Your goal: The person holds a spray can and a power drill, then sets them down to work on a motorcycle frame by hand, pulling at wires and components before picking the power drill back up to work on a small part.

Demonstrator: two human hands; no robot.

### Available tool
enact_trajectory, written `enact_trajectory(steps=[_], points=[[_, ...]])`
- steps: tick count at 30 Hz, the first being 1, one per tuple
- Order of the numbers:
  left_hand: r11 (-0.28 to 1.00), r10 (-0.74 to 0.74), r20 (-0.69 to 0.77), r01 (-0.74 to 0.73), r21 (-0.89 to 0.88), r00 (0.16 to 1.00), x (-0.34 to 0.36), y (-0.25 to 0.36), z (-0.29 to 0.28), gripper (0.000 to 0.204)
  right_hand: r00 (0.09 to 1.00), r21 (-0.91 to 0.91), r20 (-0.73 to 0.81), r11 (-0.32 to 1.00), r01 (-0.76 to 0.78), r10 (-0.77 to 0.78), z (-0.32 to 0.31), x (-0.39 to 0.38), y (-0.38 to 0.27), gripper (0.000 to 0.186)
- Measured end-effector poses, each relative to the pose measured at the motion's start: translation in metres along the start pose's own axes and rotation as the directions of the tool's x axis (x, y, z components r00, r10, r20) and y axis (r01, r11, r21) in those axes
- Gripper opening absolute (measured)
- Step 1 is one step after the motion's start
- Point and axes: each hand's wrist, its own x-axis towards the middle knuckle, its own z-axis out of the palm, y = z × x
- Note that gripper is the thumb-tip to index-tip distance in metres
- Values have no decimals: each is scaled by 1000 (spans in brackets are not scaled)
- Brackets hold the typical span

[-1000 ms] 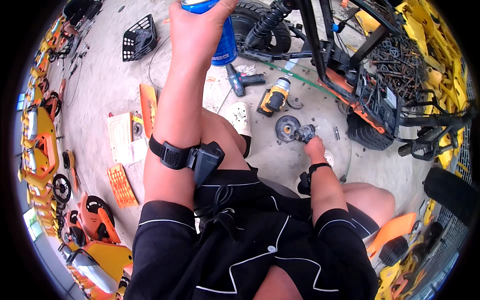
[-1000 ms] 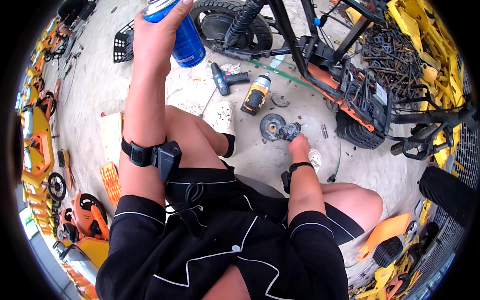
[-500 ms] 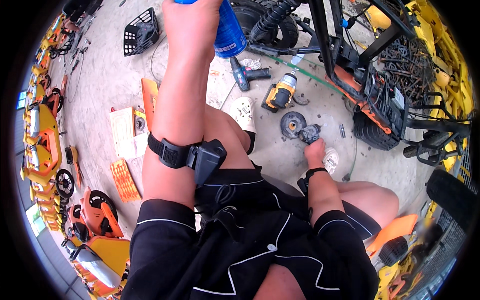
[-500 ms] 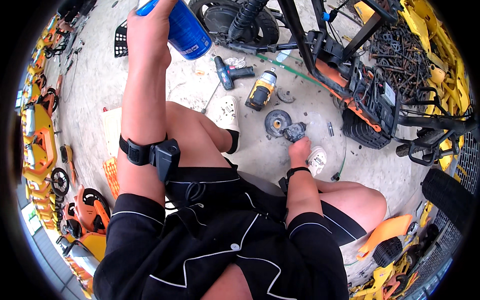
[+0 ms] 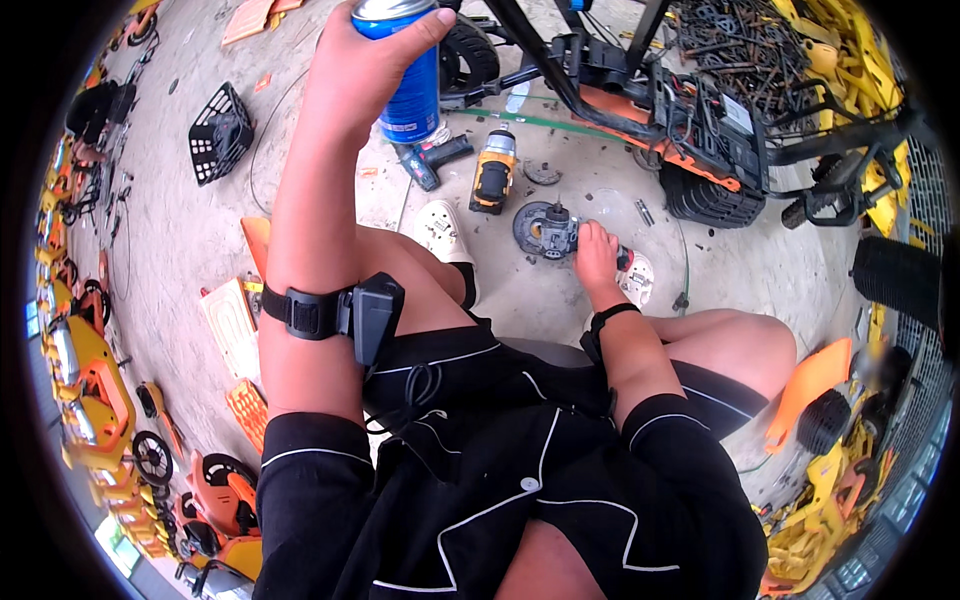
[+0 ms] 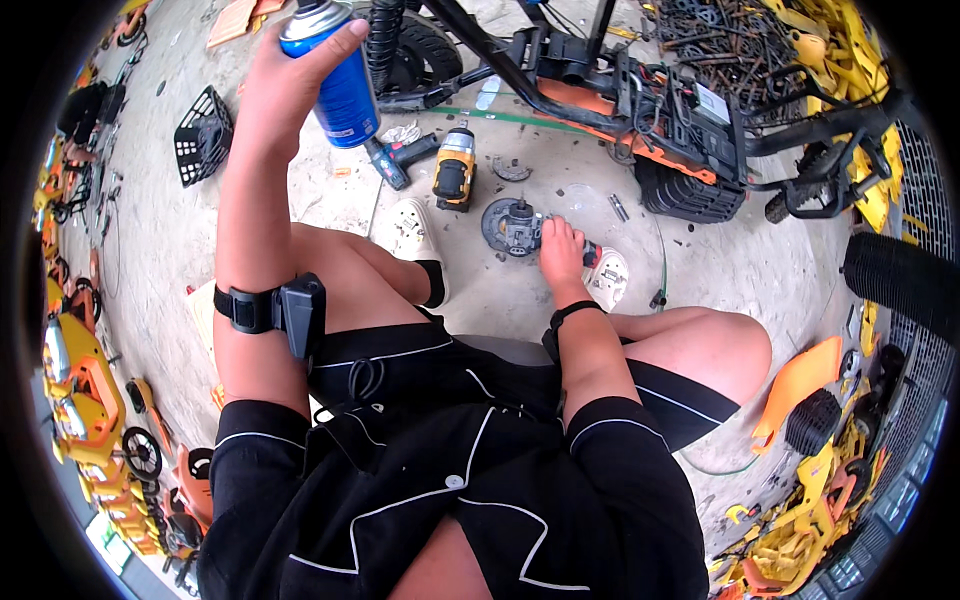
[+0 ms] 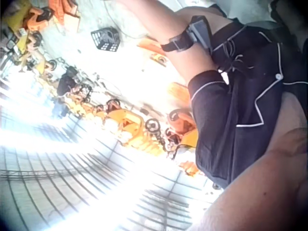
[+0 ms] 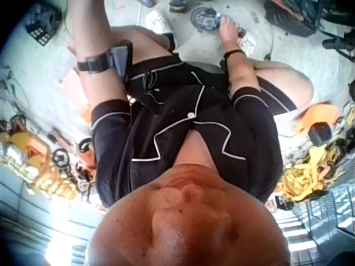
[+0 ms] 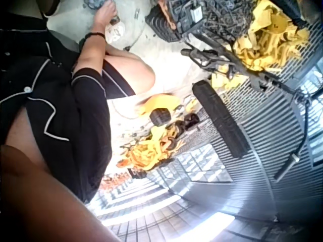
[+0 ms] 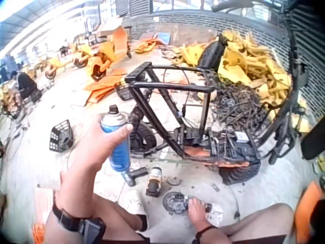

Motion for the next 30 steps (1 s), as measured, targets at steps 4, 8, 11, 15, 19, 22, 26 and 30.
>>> enact_trajectory(steps=[4,8,11,15,19,22,26,30], points=[[991,36,142,-54,124,989,7,-13,12,93,994,81,-77,993,85,-79,-30,11,-9,47],[973,130,155,-156,170,979,3,-18,28,96,980,184,-190,978,94,-59,-58,17,-20,68],[979,129,229,-160,125,965,-3,-14,33,96,968,207,-240,970,130,-78,-67,19,-21,75],[981,61,238,-102,163,969,-13,-14,47,94,935,218,-347,963,157,-74,-83,20,-25,73],[979,-13,365,-61,192,931,-23,0,47,103,890,207,-452,963,170,-60,-106,27,-22,71],[980,-65,373,-12,200,925,-24,-5,52,106,790,138,-606,967,212,-87,-133,36,-13,71],[976,-62,388,-25,215,919,-21,-8,54,104,712,12,-676,964,267,-189,-201,59,16,72],[976,21,304,-86,202,952,-10,-12,32,94,706,-173,-645,955,239,-294,-338,64,42,63]])
